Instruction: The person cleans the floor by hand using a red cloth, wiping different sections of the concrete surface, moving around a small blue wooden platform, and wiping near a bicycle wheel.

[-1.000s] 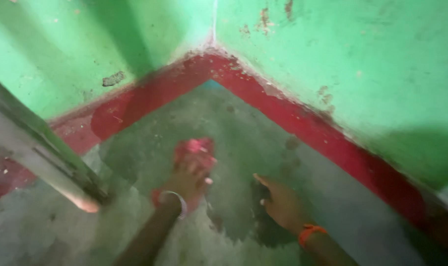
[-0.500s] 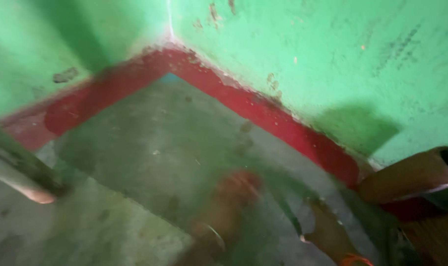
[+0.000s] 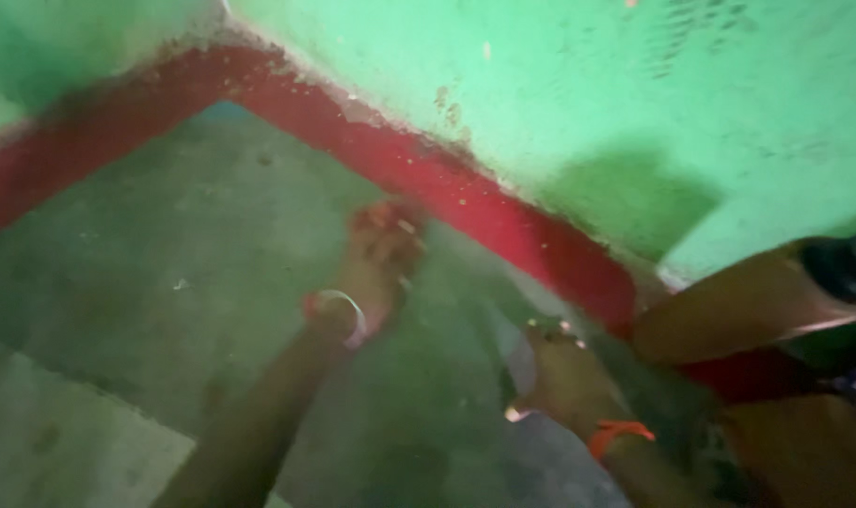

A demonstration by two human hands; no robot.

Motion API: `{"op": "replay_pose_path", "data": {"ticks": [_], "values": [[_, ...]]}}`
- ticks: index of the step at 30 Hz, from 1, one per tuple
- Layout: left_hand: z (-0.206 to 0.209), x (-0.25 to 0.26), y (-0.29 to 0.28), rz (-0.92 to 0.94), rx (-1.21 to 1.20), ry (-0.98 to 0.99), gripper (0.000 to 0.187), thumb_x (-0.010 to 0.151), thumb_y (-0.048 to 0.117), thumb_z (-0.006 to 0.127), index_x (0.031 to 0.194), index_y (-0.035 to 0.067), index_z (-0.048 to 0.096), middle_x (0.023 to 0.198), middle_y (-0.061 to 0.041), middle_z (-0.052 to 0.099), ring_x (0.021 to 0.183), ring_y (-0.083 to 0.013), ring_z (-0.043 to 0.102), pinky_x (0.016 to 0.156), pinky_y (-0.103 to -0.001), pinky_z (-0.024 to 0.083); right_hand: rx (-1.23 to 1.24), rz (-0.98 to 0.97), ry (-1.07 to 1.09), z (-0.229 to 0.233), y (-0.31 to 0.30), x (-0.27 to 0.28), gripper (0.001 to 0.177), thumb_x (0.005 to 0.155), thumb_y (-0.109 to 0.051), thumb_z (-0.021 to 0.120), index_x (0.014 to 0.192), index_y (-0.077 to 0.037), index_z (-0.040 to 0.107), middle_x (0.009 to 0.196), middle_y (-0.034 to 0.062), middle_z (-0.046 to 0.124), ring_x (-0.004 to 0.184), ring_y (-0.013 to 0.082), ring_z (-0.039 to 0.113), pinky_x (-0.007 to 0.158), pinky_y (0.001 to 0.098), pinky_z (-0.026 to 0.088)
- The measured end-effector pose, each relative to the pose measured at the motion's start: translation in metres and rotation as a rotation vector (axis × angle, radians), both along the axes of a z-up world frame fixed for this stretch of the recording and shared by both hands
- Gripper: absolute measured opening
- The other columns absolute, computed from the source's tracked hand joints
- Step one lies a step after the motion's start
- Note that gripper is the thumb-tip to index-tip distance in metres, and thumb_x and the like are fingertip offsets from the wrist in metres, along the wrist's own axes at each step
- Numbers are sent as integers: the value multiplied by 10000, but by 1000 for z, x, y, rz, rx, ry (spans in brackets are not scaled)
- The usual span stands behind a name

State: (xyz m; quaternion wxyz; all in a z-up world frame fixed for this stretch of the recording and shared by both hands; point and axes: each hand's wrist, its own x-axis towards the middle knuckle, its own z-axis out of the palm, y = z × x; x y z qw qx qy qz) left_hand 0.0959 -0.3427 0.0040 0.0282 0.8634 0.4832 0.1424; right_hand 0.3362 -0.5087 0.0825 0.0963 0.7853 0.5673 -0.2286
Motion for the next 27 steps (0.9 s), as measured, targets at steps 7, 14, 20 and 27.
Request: {"op": "replay_pose_path", "data": {"ticks": [7,14,20,27], "values": [[17,76,-161,-614,-267,379,567,928,293,598,1472,178,487,1557,-145,360,1522,-368,224,1247,-548,186,410,-126,126,-55,-30,36,675,771,-263,837,1391,-155,595,1410,132,620,1249,342,624,1016,452,514],[9,62,-224,-642,-129,-13,654,783,180,649,1428,281,605,1524,-65,533,1421,-326,421,1197,-530,327,275,-146,400,-72,-47,71,573,704,-103,719,1273,-142,663,1233,149,701,1078,329,733,898,428,593],[72,31,-175,-437,-618,-320,465,1033,409,614,1477,281,566,1489,-101,506,1410,-321,414,1144,-517,397,191,-57,316,-41,-41,14,467,847,-309,754,1273,-152,644,1215,176,719,1140,364,674,968,450,533],[41,33,-196,-126,-324,277,701,870,347,602,1535,374,381,1708,25,174,1522,-393,146,1108,-631,251,320,-87,225,-82,-44,-18,752,728,-231,828,1410,-199,513,1511,80,521,1424,277,494,1124,397,481]]}}
